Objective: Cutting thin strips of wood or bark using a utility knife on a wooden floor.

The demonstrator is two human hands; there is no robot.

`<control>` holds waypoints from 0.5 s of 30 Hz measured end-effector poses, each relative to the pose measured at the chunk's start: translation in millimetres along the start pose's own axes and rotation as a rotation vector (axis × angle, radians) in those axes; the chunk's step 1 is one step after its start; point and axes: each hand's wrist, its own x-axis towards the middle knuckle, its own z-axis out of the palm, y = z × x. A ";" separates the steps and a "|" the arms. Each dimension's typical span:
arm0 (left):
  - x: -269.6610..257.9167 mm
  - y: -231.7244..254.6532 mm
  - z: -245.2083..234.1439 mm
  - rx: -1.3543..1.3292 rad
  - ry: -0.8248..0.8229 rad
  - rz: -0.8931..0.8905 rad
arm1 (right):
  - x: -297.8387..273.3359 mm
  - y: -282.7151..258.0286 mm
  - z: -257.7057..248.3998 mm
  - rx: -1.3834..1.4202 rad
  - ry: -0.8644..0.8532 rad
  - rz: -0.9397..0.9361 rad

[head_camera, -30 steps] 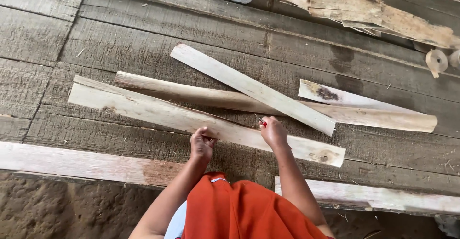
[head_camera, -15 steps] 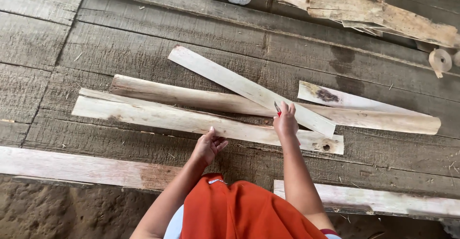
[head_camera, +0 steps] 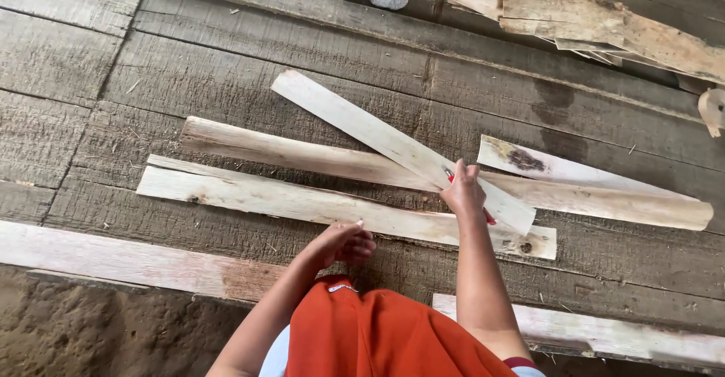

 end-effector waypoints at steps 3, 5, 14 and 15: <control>6.4 5.6 -10.2 -0.134 0.064 0.139 | -17.6 -16.2 -3.2 0.106 -0.025 -0.005; 13.9 9.9 -17.4 -0.246 0.085 0.237 | -50.3 -37.6 -22.4 0.126 -0.054 -0.053; -3.0 31.1 -21.3 -0.700 0.378 0.476 | -68.5 -49.6 -25.0 0.226 -0.255 -0.229; -4.9 32.5 -19.6 -0.643 0.485 0.427 | -49.9 -42.7 -7.5 0.167 -0.122 -0.178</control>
